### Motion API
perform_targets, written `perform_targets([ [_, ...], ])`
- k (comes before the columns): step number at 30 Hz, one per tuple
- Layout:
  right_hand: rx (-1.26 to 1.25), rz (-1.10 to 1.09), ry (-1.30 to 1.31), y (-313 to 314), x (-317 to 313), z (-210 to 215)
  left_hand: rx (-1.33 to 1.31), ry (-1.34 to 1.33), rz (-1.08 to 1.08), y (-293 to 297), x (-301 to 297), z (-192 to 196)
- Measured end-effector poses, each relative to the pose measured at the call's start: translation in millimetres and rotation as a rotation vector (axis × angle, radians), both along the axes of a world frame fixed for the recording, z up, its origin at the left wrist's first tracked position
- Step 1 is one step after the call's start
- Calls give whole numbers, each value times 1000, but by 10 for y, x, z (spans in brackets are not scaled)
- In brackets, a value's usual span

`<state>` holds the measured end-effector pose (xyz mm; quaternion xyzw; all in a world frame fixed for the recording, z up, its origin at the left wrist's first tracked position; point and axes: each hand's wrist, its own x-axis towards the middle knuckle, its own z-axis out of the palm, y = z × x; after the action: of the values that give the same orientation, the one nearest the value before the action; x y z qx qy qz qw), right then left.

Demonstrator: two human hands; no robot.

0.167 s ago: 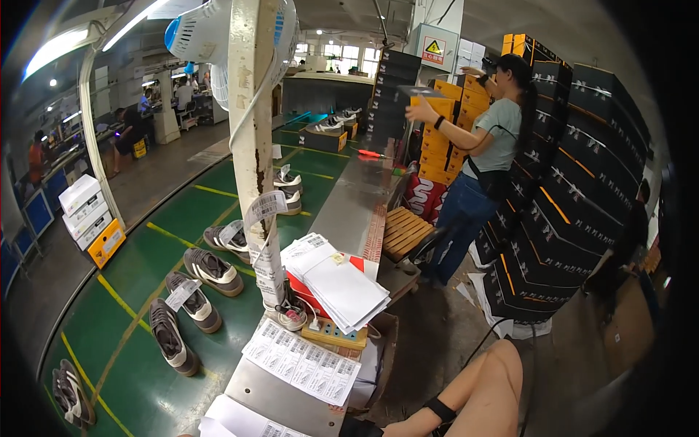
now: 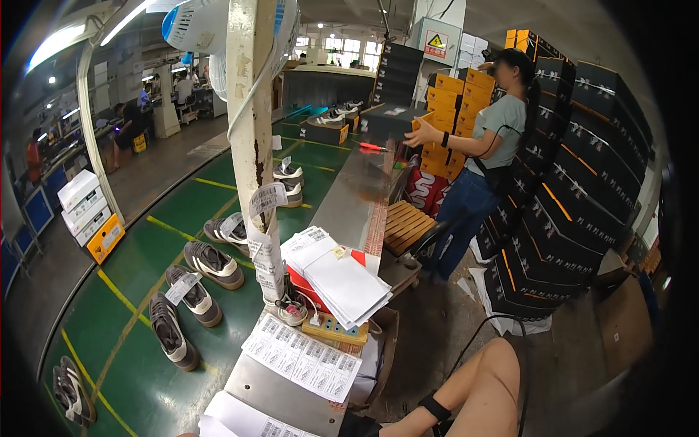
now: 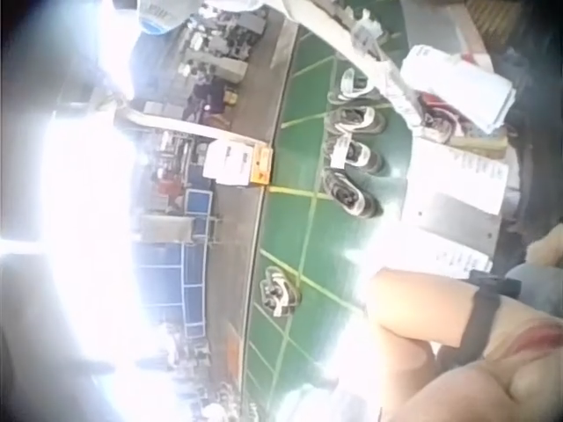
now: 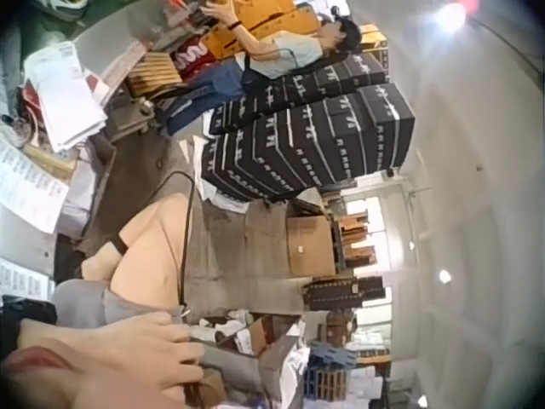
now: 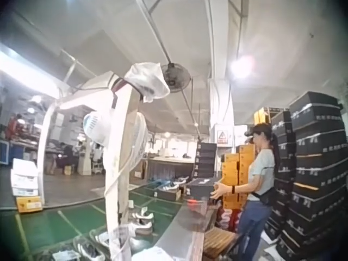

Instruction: The recorder matches printed labels with shoes on a conveyor belt, placing them inside the shoes.

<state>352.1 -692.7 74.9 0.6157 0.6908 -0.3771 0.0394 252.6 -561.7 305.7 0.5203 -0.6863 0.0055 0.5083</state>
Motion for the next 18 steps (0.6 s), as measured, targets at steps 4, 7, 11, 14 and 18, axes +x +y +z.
perform_targets([
  [4, -11, 6, 30, -17, -34, -47, -22, -19, 26, -49, -28, -79],
  [7, -20, 2, 45, -41, -38, -70, -39, -41, 38, -98, -48, -168],
  [11, -35, 5, 65, -79, -53, -92, -65, -69, 62, -159, -87, -260],
  [14, -43, -10, 75, -116, -97, -102, -83, -95, 63, -163, -117, -286],
  [18, -56, -88, 67, -256, -148, -47, -95, 1, -89, 106, 137, 19],
])
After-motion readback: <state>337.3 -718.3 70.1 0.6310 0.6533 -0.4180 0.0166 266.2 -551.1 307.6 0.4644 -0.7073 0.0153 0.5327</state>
